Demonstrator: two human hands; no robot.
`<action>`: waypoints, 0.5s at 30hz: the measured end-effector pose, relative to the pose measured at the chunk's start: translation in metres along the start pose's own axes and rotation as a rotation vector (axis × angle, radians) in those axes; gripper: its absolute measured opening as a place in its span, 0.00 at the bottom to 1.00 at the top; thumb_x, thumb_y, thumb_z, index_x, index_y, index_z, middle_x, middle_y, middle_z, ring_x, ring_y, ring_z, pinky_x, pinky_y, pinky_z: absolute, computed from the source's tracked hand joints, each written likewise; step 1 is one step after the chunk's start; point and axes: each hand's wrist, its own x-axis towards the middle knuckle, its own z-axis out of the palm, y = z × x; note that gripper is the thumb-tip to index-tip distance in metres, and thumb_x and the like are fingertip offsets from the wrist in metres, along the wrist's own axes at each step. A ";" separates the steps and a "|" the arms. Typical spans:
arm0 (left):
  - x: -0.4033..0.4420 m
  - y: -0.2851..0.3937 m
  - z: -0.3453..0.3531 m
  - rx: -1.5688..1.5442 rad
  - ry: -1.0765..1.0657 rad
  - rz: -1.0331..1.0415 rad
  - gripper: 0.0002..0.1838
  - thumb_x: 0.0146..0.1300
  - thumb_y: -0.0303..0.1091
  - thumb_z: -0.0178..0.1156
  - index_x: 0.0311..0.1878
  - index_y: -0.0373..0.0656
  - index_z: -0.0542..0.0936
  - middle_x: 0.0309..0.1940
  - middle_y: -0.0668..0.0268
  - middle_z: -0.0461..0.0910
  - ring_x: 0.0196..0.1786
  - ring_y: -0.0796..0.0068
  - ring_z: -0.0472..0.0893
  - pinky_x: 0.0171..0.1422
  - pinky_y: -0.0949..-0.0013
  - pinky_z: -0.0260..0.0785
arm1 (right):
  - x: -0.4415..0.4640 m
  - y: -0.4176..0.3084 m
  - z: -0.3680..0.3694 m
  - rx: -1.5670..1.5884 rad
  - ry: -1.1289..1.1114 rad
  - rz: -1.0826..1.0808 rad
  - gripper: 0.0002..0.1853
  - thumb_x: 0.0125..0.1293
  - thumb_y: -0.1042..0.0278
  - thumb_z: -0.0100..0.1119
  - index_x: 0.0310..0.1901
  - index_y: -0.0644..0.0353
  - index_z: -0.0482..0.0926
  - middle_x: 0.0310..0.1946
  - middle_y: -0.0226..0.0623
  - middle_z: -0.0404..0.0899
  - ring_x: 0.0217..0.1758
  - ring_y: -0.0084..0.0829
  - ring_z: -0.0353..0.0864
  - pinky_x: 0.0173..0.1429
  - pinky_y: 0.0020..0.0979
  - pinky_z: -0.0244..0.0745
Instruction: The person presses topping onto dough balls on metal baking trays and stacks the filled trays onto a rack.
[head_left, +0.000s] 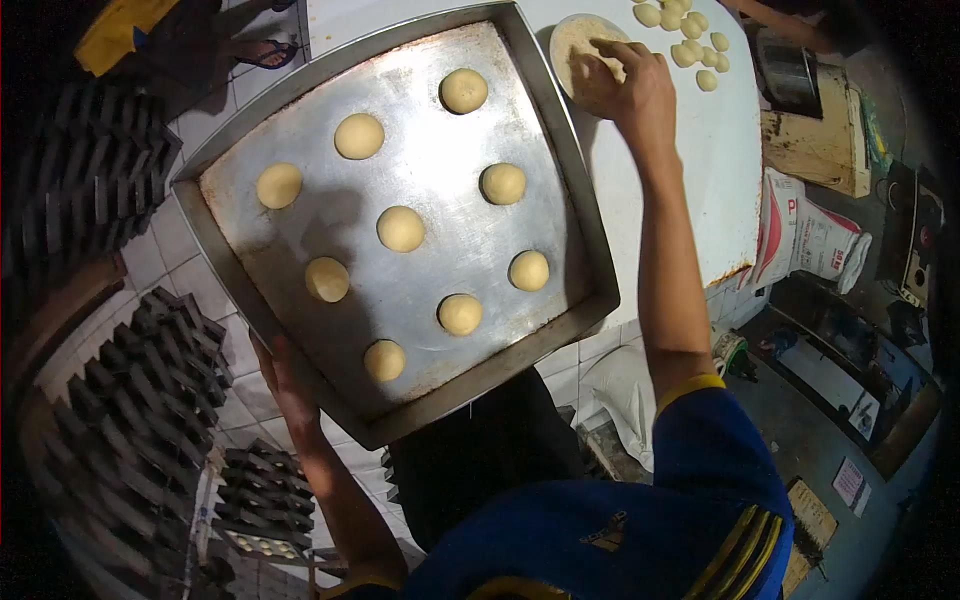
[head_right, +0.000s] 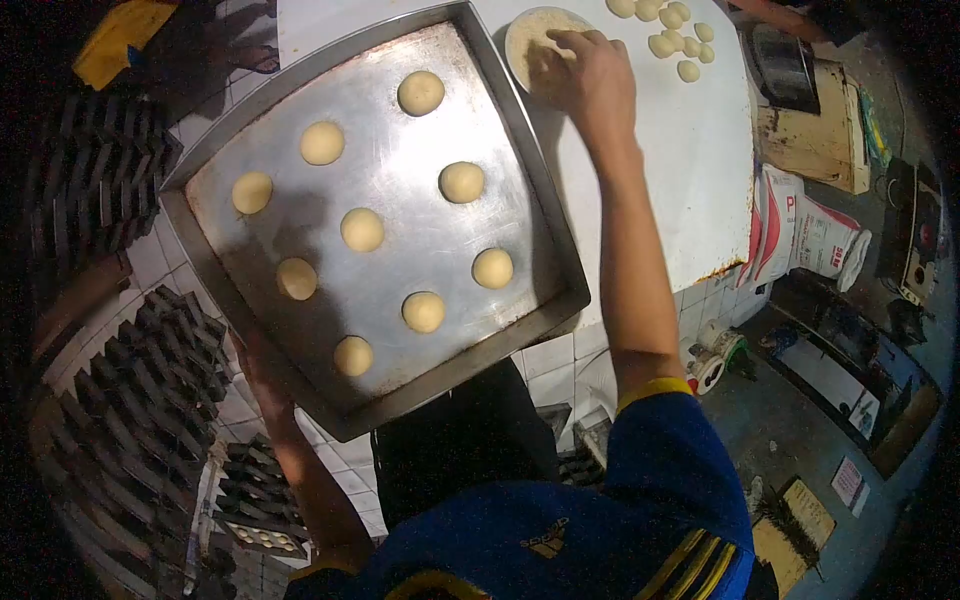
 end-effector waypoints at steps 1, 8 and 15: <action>0.001 -0.001 -0.001 0.010 -0.013 -0.037 0.45 0.81 0.58 0.54 0.88 0.45 0.50 0.83 0.57 0.59 0.81 0.57 0.63 0.85 0.51 0.54 | 0.003 0.006 0.000 -0.001 0.002 0.000 0.15 0.66 0.63 0.72 0.53 0.53 0.91 0.47 0.45 0.90 0.49 0.49 0.84 0.57 0.46 0.80; 0.001 0.005 0.007 -0.029 -0.031 0.053 0.35 0.82 0.50 0.55 0.83 0.41 0.62 0.75 0.60 0.69 0.73 0.64 0.70 0.78 0.61 0.60 | 0.010 0.020 0.013 -0.018 -0.224 0.030 0.12 0.68 0.59 0.69 0.45 0.54 0.93 0.39 0.47 0.90 0.41 0.55 0.87 0.50 0.49 0.83; 0.000 0.020 0.017 0.016 -0.030 0.045 0.36 0.82 0.51 0.54 0.83 0.40 0.61 0.74 0.59 0.70 0.72 0.63 0.71 0.77 0.59 0.61 | 0.013 -0.024 -0.002 0.445 -0.239 0.214 0.17 0.74 0.56 0.68 0.52 0.62 0.91 0.40 0.44 0.93 0.45 0.36 0.93 0.53 0.34 0.84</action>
